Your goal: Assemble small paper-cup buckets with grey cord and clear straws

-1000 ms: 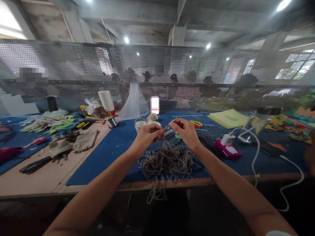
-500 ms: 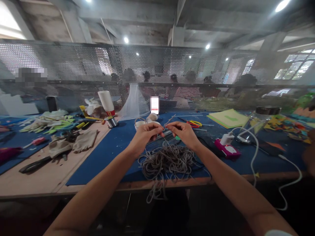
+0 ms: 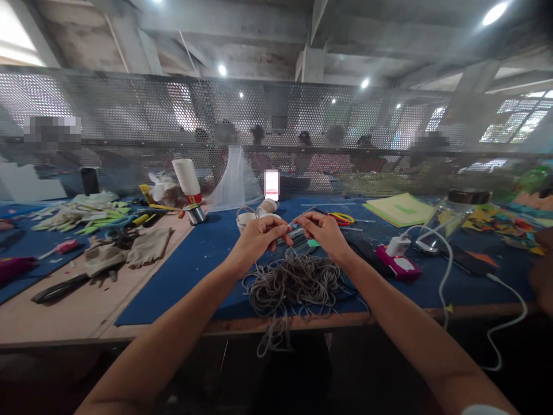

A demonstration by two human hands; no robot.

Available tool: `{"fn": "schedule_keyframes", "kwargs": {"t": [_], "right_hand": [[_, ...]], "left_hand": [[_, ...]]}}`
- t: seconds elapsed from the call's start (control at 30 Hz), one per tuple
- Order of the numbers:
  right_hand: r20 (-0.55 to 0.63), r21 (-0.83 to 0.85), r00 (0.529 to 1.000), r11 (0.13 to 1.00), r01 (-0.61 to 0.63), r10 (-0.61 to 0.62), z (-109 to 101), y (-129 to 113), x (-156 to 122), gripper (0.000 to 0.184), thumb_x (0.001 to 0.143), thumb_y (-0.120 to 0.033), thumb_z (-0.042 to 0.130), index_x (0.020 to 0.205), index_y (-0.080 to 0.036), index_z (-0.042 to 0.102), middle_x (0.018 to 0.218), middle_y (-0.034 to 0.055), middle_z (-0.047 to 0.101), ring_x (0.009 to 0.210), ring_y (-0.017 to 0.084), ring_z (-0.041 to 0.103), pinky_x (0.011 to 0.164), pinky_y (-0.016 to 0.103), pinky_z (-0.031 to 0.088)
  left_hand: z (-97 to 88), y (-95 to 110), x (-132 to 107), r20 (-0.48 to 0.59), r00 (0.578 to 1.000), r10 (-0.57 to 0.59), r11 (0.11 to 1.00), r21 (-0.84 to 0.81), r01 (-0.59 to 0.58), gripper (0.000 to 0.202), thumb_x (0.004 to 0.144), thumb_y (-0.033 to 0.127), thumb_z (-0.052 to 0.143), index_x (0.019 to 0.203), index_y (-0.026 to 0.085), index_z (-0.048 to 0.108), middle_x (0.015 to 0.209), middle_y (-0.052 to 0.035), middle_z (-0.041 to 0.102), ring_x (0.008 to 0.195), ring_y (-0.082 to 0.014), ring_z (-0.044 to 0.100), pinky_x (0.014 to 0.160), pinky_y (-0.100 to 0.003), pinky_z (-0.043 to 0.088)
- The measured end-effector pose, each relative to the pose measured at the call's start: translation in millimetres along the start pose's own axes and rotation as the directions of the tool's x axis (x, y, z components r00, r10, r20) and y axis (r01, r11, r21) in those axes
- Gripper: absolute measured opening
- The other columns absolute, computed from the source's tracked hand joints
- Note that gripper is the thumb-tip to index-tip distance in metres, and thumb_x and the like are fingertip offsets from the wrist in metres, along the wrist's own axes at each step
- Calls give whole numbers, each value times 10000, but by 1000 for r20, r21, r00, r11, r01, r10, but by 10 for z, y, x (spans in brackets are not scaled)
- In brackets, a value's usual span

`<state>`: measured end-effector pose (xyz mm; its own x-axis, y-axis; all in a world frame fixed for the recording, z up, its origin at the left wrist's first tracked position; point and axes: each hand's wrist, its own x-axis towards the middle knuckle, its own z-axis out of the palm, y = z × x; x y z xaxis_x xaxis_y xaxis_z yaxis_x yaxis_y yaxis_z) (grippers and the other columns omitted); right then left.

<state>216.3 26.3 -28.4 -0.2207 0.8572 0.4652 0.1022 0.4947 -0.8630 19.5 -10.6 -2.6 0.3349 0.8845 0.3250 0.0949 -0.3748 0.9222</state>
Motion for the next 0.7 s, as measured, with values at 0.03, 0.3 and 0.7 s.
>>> {"fn": "schedule_keyframes", "kwargs": {"t": [0.03,0.3,0.7], "right_hand": [[2,-2,1000,1000,-1,1,-6,-1,-2,330,878,-467,608,937,-162,720,594,-39,515,549,97,454,527,230,345],[14,-32,999,999,34,-34,0,-37,-29,337,873,-469,622,941,-154,721,586,-36,535,547,100,474,536,234,347],[-72,-96,996,994,43,-50,-52,23,-10,270,877,-401,602,883,-153,711,594,-27,567,554,115,517,570,244,393]], "left_hand": [[6,14,4,-4,1000,8,1000,17,-8,225,890,360,619,870,146,684,765,-96,732,469,-77,455,467,-239,338],[39,152,45,-70,995,73,990,129,-63,211,929,330,557,922,151,667,723,-83,730,421,-69,424,453,-238,336],[33,31,100,-19,1000,-3,998,-69,2,255,925,385,571,932,146,659,787,-82,738,453,-55,371,452,-232,246]]}}
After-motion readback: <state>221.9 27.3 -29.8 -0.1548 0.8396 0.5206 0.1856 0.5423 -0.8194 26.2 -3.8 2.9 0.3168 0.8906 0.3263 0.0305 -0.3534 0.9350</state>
